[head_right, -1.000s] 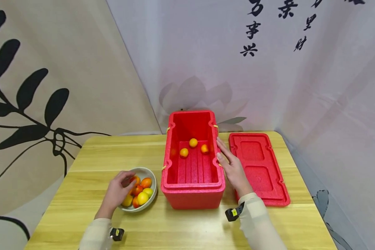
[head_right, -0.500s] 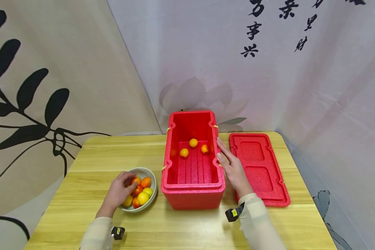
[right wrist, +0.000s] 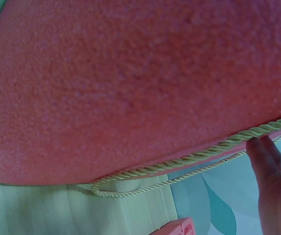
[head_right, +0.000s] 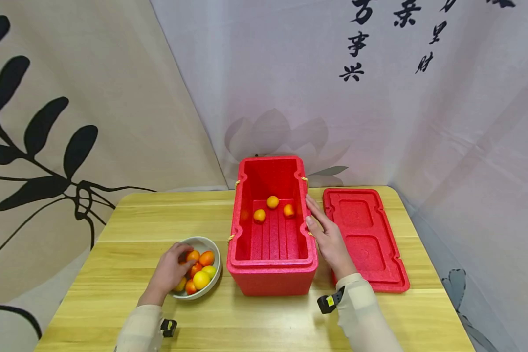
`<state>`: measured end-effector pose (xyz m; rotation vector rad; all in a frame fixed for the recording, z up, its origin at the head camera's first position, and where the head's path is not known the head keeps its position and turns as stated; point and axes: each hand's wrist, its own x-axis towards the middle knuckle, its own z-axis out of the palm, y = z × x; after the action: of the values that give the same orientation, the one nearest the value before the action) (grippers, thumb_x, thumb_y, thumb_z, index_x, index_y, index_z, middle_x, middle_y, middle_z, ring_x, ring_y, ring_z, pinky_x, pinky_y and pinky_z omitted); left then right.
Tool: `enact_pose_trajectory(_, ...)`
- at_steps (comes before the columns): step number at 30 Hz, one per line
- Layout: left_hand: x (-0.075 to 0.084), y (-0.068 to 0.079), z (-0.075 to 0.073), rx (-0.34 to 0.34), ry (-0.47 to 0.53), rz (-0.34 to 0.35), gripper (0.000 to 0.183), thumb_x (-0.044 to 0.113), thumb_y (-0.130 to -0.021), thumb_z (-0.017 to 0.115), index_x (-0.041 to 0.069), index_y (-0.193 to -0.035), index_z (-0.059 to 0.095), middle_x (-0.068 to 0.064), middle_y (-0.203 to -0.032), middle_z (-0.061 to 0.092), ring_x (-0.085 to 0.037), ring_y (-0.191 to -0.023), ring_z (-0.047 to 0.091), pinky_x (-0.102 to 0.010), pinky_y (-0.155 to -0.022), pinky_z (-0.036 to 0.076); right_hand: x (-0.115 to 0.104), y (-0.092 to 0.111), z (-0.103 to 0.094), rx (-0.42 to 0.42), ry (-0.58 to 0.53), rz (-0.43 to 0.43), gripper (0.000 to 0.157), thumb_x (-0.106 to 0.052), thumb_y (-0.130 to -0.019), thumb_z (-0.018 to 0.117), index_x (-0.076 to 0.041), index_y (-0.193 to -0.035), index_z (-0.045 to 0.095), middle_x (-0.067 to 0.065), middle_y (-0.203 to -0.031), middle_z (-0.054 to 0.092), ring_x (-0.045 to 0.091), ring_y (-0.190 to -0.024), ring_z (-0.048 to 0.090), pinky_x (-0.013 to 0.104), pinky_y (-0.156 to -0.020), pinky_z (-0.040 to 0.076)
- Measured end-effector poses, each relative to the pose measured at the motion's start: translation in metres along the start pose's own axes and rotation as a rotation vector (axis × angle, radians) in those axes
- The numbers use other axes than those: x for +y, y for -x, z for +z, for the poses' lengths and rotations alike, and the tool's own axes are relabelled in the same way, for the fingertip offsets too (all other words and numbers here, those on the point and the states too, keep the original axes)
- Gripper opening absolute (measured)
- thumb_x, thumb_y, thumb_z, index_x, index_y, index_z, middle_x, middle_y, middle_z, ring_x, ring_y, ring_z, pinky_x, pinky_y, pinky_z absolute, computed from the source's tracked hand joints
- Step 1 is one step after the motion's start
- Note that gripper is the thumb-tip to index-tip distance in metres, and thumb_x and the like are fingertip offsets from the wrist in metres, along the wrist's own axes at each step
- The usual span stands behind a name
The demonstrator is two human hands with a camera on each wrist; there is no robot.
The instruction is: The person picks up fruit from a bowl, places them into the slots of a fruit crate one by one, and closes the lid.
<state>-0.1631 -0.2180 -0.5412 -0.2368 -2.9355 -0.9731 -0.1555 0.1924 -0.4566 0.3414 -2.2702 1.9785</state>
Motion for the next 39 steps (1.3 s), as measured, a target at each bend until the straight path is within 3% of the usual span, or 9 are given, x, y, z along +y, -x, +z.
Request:
enact_pose_trajectory(5,0.004,-0.003,0.001,-0.016,0.013,-0.043,0.031,0.000,-0.083,0.076,-0.006,-0.111,0.065,-0.017,-0.111,0.060,-0.036,-0.104,0.059,-0.051,-0.095,0.048,0.000,0.000,0.000,0.006,-0.018,0.000,0.048,-0.010,-0.103,0.049,-0.005,-0.150,0.038,0.006,-0.157,0.031,0.023,-0.143,0.029,0.023,-0.094,0.047)
enact_pose_trajectory(13,0.011,-0.011,0.003,-0.080,-0.049,-0.102,0.033,0.002,-0.085,0.071,-0.007,-0.115,0.064,-0.020,-0.114,0.061,-0.038,-0.106,0.058,-0.052,-0.096,0.046,0.000,0.001,0.000,0.011,-0.002,0.022,0.049,-0.013,-0.103,0.050,-0.007,-0.151,0.038,0.003,-0.157,0.031,0.026,-0.143,0.027,0.025,-0.092,0.049)
enact_pose_trajectory(23,0.005,-0.011,0.005,-0.049,-0.127,-0.021,0.032,0.004,-0.080,0.076,-0.006,-0.109,0.066,-0.019,-0.110,0.060,-0.038,-0.101,0.059,-0.050,-0.095,0.046,-0.001,0.001,0.001,0.012,0.001,0.029,0.049,-0.013,-0.103,0.050,-0.008,-0.151,0.038,0.002,-0.157,0.031,0.025,-0.143,0.028,0.025,-0.093,0.048)
enact_pose_trajectory(34,0.001,0.000,-0.001,-0.041,-0.049,-0.019,0.031,0.008,-0.086,0.075,-0.005,-0.113,0.066,-0.015,-0.115,0.058,-0.037,-0.105,0.058,-0.052,-0.096,0.047,0.002,0.002,0.003,-0.010,-0.023,0.017,0.049,-0.011,-0.103,0.050,-0.005,-0.150,0.038,0.007,-0.158,0.030,0.023,-0.143,0.028,0.024,-0.094,0.048)
enact_pose_trajectory(39,0.003,-0.003,-0.004,-0.002,-0.011,0.031,0.031,0.009,-0.086,0.075,-0.005,-0.113,0.066,-0.012,-0.112,0.058,-0.033,-0.101,0.060,-0.051,-0.093,0.049,0.002,-0.001,0.001,0.002,-0.018,-0.007,0.048,-0.010,-0.103,0.049,-0.003,-0.149,0.039,0.009,-0.157,0.030,0.023,-0.142,0.029,0.023,-0.094,0.047)
